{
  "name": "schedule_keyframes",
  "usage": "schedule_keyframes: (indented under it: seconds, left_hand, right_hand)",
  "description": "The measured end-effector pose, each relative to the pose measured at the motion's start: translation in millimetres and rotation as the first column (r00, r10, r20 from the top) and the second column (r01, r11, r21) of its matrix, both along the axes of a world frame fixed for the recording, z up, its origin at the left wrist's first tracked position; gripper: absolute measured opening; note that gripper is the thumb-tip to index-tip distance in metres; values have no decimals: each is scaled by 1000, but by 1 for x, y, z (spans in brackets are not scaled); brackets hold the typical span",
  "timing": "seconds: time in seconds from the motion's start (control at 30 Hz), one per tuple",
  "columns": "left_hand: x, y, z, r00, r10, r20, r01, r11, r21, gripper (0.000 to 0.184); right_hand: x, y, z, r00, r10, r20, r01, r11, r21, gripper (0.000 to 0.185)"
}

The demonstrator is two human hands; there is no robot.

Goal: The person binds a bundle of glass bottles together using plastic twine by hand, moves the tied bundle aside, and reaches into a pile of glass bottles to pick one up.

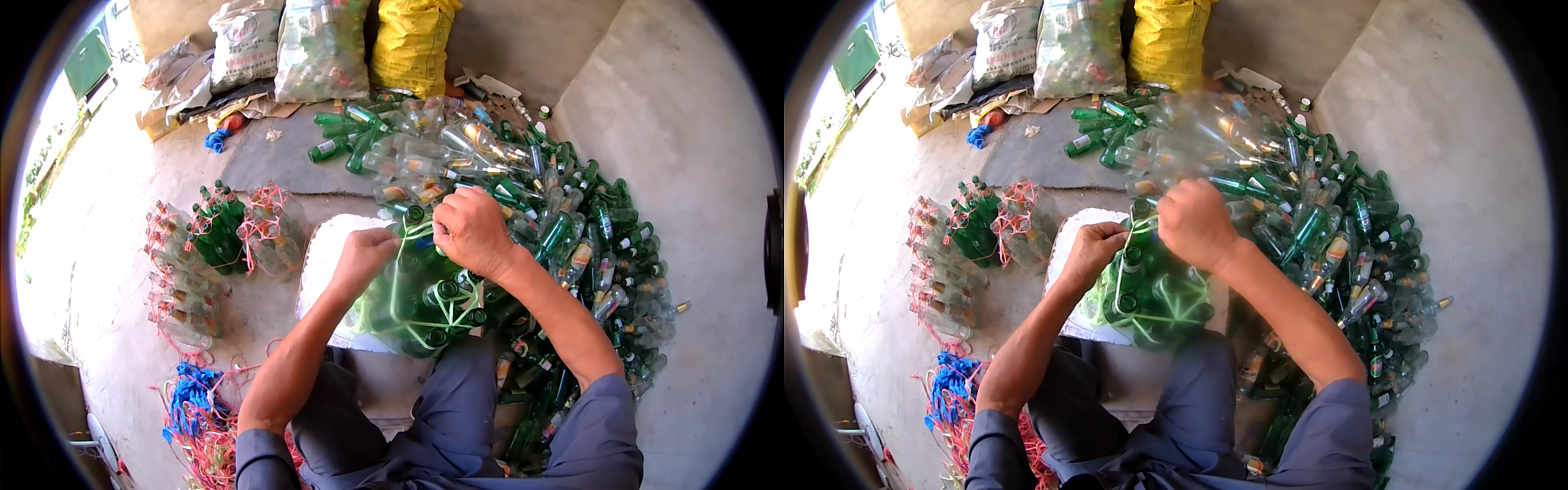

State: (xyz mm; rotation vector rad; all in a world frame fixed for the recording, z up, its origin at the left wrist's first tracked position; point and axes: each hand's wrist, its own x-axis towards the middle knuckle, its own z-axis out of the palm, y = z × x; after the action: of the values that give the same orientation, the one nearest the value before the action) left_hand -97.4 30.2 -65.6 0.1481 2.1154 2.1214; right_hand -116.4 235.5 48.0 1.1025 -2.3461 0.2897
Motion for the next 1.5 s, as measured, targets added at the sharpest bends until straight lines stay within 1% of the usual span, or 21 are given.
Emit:
schedule_keyframes:
  seconds: [0.07,0.17,0.37,0.47,0.57,0.67,0.77,0.9,1.1,1.2,1.3,1.4,1.43,1.5]
  left_hand:
    - [2,0,9,1000,-18,-12,18,999,-28,22]
    - [0,-1,13,998,-69,-5,68,995,-70,19]
    - [-1,1,34,984,-138,116,153,979,-131,18]
    - [2,3,38,986,-131,107,145,979,-142,18]
    - [4,3,40,986,-132,104,144,983,-111,19]
    - [5,2,32,985,-143,99,149,987,-61,18]
    - [5,2,31,979,-133,157,142,989,-45,17]
    - [1,4,18,980,-132,147,131,991,14,14]
    - [5,4,20,976,-120,179,97,987,131,10]
    - [10,6,19,970,-84,228,33,975,219,7]
    - [18,6,22,957,-47,285,-46,949,312,6]
    - [24,2,28,946,-32,323,-92,928,362,6]
    - [24,3,23,946,-24,322,-106,919,379,6]
    - [24,4,19,948,-13,318,-128,899,418,5]
  right_hand:
    - [-6,5,2,1000,5,18,-5,1000,7,12]
    - [-14,17,4,998,16,56,-17,1000,17,13]
    - [-10,38,3,990,47,130,-48,999,11,14]
    - [-3,42,-1,986,48,158,-45,999,-23,12]
    - [2,45,-6,982,56,182,-49,998,-39,12]
    - [7,47,-7,979,113,167,-85,983,-165,13]
    - [14,51,-5,976,113,187,-85,985,-151,15]
    - [28,48,-5,966,146,211,-114,981,-158,14]
    - [28,45,4,969,196,149,-208,976,68,13]
    - [30,40,7,972,195,127,-222,944,246,12]
    - [33,39,-10,953,176,245,-239,937,256,16]
    - [41,37,-21,953,131,273,-200,949,243,21]
    - [39,38,-17,935,112,335,-202,948,248,21]
    - [40,37,-14,874,102,476,-92,995,-43,16]
